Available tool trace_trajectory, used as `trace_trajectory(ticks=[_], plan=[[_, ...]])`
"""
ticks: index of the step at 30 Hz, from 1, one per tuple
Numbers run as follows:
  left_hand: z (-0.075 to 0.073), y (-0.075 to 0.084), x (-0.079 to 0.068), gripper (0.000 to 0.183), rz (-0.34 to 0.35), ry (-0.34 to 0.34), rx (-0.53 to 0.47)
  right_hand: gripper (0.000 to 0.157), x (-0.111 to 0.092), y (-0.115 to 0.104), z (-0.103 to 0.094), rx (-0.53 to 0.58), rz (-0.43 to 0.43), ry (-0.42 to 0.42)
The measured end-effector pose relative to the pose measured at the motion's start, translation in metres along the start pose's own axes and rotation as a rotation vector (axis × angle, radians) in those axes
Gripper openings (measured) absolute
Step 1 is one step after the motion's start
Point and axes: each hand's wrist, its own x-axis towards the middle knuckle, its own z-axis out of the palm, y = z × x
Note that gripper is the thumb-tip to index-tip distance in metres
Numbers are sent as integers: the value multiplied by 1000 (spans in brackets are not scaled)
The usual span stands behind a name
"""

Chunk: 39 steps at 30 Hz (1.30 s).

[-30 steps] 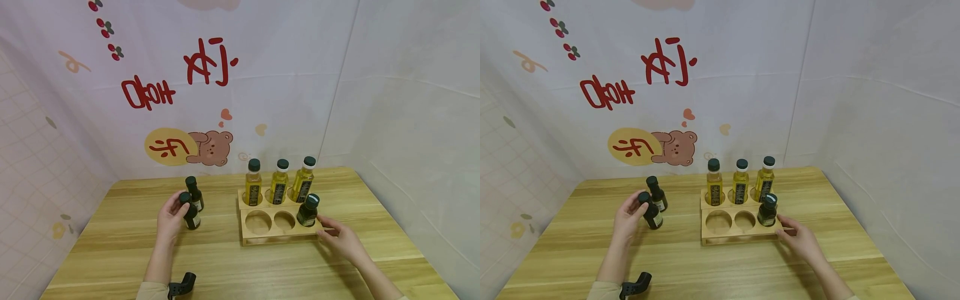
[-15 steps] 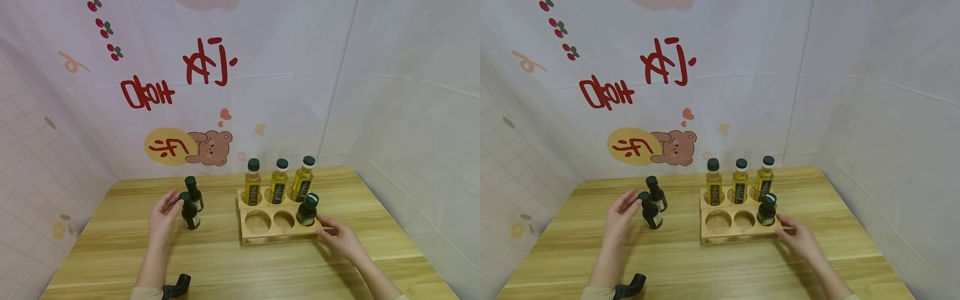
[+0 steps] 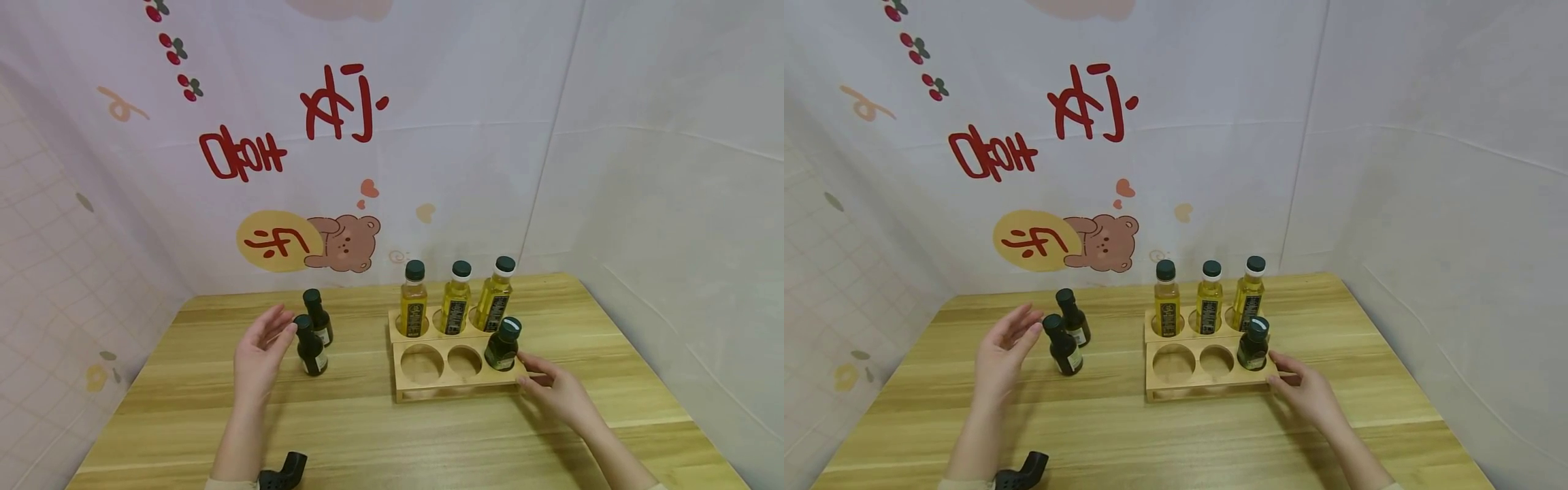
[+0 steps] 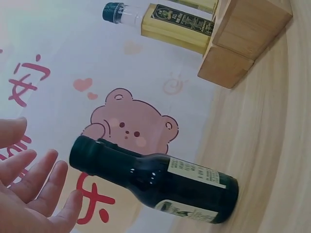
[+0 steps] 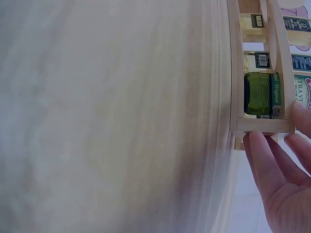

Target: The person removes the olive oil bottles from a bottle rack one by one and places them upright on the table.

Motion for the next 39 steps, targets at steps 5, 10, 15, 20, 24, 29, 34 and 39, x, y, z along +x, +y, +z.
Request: trace_trajectory(ticks=[5, 10, 15, 20, 24, 29, 34, 39], plan=[[0, 7, -4, 42, -7, -30, 15, 54, 0, 1, 0, 4, -6, -1], [6, 11, -8, 43, 4, -86, 15, 54, -1, 1, 0, 6, -11, 3], [18, 12, -14, 44, 26, -138, -11, 54, -2, 2, 1, -3, -7, 3], [29, 10, -19, 45, 55, -185, -43, 54, -1, 1, 1, 1, -8, 4], [37, 6, -22, 43, 95, -212, -60, 54, -1, 0, 0, 2, -2, 2], [46, 1, -25, 43, 115, -253, -62, 55, -1, -1, -1, 4, 8, -5], [59, -4, -28, 43, 113, -295, -61, 55, 0, 0, -1, 11, 11, -8], [74, -7, -31, 45, 89, -320, -77, 54, 0, 0, 0, 25, 15, -8]])
